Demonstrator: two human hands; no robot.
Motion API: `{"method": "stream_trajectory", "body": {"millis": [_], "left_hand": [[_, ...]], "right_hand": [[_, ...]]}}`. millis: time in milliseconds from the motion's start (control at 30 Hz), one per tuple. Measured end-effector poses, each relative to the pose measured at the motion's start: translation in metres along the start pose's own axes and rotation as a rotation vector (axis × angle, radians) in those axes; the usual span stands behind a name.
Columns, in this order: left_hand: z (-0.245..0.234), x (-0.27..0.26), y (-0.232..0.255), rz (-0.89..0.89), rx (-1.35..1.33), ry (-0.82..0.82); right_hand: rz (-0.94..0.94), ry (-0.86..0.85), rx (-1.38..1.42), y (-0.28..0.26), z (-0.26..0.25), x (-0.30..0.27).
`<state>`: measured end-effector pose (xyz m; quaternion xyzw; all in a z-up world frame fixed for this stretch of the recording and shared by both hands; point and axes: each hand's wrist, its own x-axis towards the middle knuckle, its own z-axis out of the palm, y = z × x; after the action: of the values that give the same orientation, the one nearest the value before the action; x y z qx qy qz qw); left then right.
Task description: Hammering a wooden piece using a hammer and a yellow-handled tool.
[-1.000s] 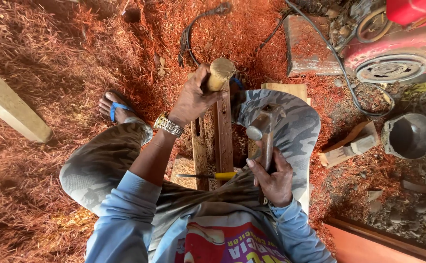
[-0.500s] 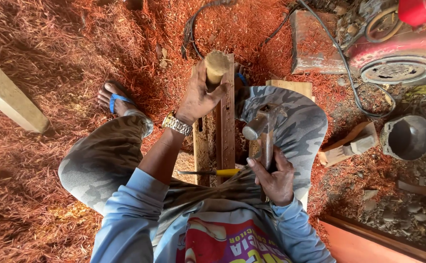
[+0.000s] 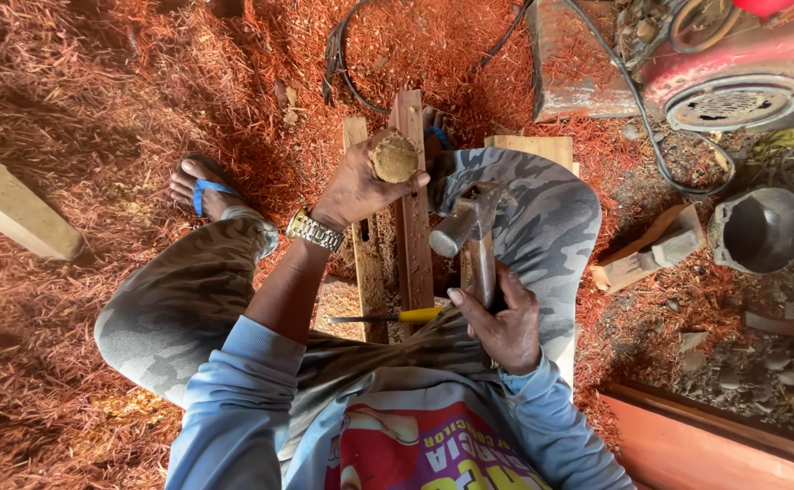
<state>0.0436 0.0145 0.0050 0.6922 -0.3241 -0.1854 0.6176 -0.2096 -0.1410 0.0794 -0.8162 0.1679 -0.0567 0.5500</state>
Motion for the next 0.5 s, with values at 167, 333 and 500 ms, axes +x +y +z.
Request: {"method": "stream_trajectory", "body": {"millis": [167, 333, 500], "left_hand": [[-0.003, -0.005, 0.006, -0.079, 0.062, -0.036], [-0.005, -0.005, -0.001, -0.117, 0.152, -0.025], [-0.005, -0.006, -0.009, -0.111, 0.130, -0.054]], "right_hand": [[0.037, -0.014, 0.039, -0.004, 0.000, 0.002], [0.055, -0.021, 0.024, -0.013, 0.003, 0.006], [0.051, -0.040, 0.019, -0.017, 0.004, 0.010]]}}
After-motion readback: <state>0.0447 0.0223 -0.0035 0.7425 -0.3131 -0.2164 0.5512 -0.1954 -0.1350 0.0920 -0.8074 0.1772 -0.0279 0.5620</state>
